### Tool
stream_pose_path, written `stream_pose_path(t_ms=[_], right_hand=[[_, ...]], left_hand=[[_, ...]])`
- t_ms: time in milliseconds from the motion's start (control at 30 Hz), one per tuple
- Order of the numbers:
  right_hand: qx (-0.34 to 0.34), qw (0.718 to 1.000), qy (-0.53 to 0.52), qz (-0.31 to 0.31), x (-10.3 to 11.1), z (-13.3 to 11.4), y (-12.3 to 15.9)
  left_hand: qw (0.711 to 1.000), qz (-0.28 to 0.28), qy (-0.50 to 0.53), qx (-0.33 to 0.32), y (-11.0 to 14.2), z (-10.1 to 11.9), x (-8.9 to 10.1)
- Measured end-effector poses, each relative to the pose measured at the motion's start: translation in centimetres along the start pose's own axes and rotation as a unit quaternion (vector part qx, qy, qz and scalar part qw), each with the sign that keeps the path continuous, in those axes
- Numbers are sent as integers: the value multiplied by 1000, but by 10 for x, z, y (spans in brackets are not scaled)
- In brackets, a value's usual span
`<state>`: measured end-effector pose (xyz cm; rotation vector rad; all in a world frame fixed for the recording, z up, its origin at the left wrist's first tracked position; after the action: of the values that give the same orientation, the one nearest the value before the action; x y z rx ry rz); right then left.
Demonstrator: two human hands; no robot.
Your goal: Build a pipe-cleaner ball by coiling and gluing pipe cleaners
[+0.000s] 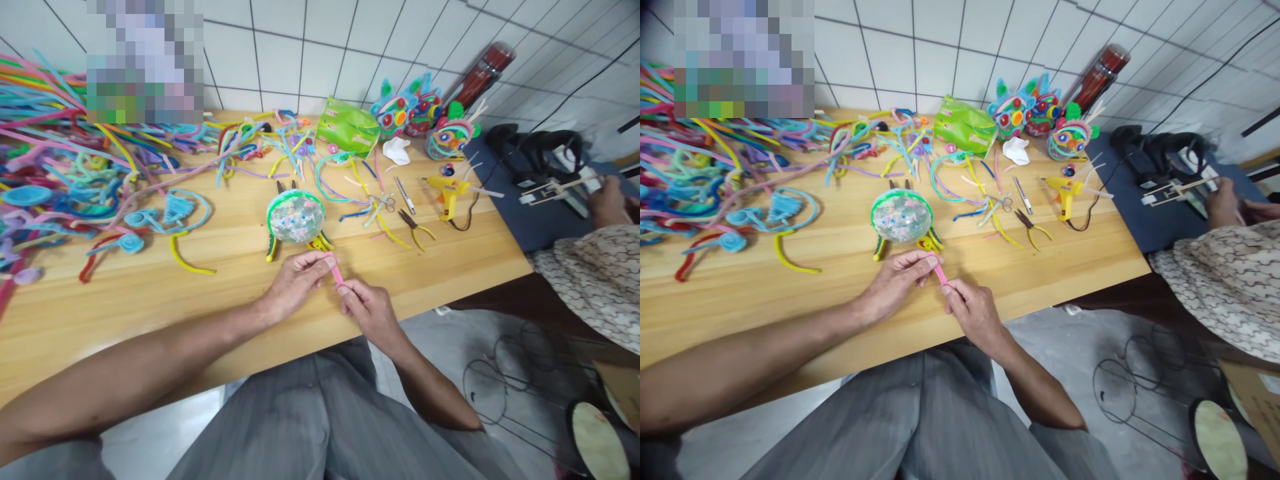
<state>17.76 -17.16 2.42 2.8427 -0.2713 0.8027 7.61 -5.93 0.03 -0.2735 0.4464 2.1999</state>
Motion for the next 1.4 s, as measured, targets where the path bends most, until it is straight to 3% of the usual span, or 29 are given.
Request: stream_pose_path(t_ms=[333,633,867,1000,1100,1233,1400], right_hand=[[6,998,23,63,18,11,12],[-61,975,-115,179,55,51,28],[-63,976,-130,165,57,50,27],[-61,964,-175,188,70,51,30],[-26,972,-153,177,77,41,30],[72,993,4,97,64,6,27],[202,964,156,71,38,-31,26]], left_hand=[[1000,19,0,-5,3,2,5],[998,23,-63,11,5,3,4],[996,30,-79,6,8,4,4],[990,-41,-133,8,7,1,-4],[967,-117,-227,1,12,8,-17],[916,-218,-336,-18,25,16,-37],[885,-260,-384,-44,29,8,-42]])
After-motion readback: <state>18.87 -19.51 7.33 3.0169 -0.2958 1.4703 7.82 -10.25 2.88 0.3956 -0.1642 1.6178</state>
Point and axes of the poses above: each hand's wrist, its own y-axis away from the middle knuckle, its own x-axis out of the back of the hand, z = x × y, the point moved 8 cm from there along -y, towards the middle knuckle, and after that the axes turned 6 degrees about -z, right-handed, at the moved point
